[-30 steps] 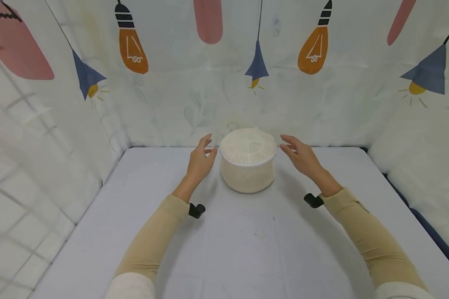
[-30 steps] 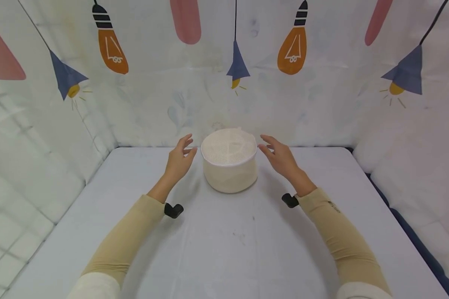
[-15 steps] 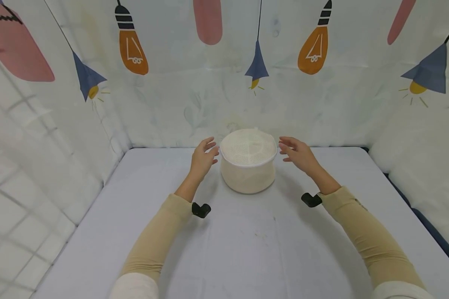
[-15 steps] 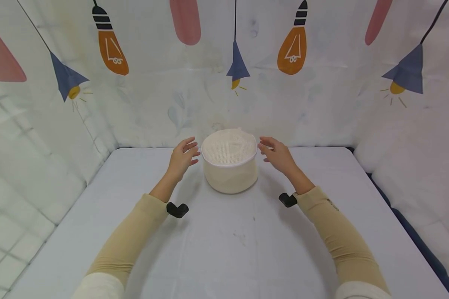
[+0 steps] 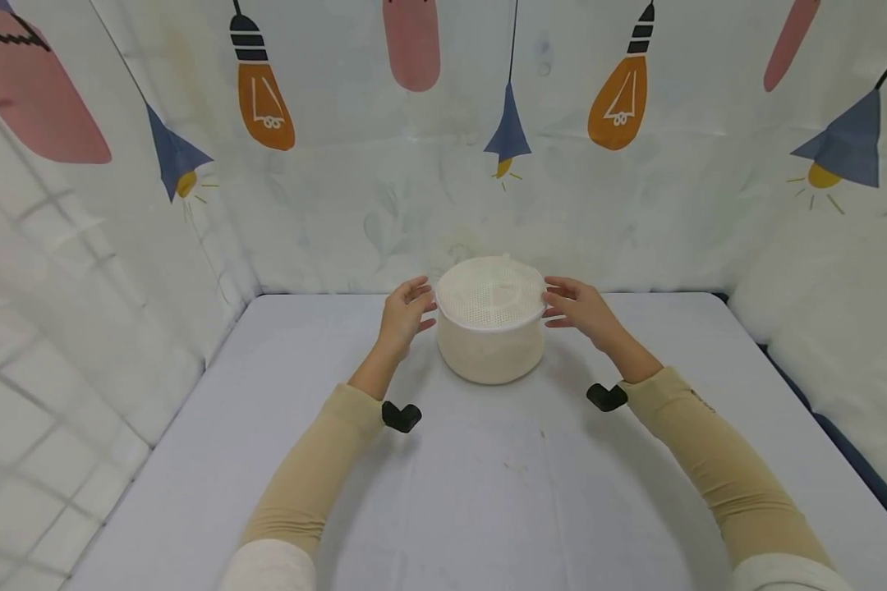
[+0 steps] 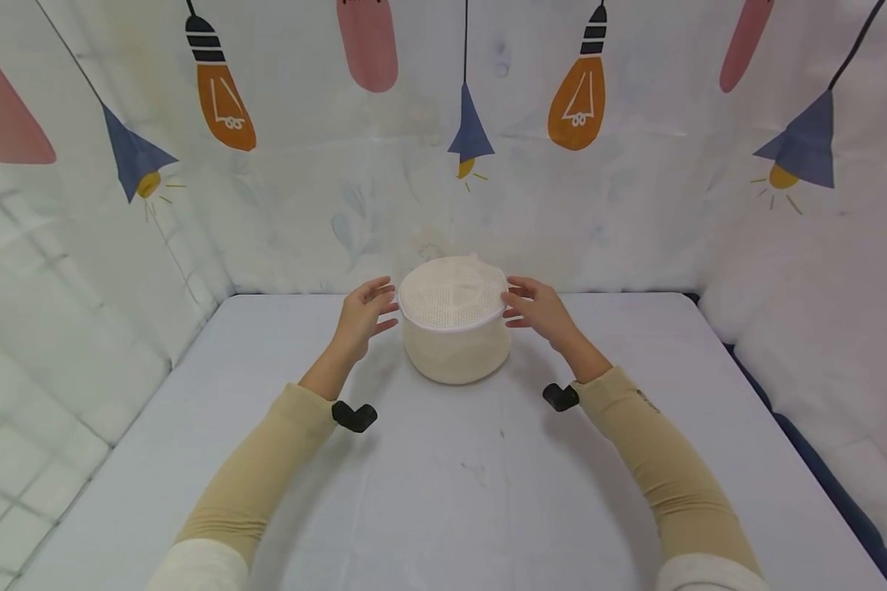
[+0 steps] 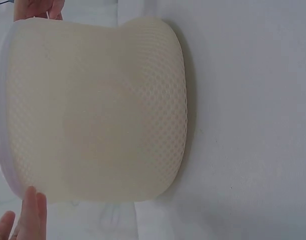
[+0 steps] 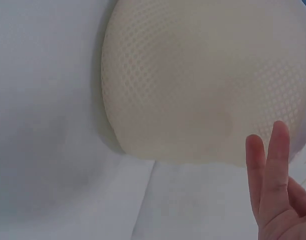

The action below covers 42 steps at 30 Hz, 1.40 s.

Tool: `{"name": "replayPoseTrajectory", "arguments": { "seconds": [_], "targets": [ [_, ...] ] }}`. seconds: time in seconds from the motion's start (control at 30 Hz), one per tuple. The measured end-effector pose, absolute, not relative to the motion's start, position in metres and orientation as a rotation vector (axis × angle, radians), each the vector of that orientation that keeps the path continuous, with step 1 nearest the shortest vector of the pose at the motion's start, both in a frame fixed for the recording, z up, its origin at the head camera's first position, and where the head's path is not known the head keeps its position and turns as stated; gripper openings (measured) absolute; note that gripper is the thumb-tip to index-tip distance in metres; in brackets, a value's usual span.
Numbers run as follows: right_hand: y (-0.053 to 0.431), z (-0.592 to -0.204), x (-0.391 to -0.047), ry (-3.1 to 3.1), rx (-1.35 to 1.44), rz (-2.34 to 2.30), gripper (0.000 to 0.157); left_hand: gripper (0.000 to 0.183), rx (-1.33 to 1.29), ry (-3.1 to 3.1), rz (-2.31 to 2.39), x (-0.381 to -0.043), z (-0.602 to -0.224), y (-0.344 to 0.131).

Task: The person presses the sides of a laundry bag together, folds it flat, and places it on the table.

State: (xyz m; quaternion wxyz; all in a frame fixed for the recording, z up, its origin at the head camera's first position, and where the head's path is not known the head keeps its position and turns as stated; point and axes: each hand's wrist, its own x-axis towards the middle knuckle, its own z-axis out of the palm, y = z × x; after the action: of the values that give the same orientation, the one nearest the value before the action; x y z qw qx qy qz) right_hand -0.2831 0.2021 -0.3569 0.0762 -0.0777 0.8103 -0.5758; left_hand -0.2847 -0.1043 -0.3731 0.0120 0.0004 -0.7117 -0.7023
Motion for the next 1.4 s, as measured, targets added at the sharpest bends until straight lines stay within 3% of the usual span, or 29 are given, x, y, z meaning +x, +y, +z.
{"name": "replayPoseTrajectory", "arguments": {
  "seconds": [1.4],
  "targets": [
    [0.198, -0.357, -0.285, 2.278, -0.119, -1.841, 0.065, 0.056, 0.132, -2.068, -2.474, -0.284, -0.370, -0.092]
  ]
}}
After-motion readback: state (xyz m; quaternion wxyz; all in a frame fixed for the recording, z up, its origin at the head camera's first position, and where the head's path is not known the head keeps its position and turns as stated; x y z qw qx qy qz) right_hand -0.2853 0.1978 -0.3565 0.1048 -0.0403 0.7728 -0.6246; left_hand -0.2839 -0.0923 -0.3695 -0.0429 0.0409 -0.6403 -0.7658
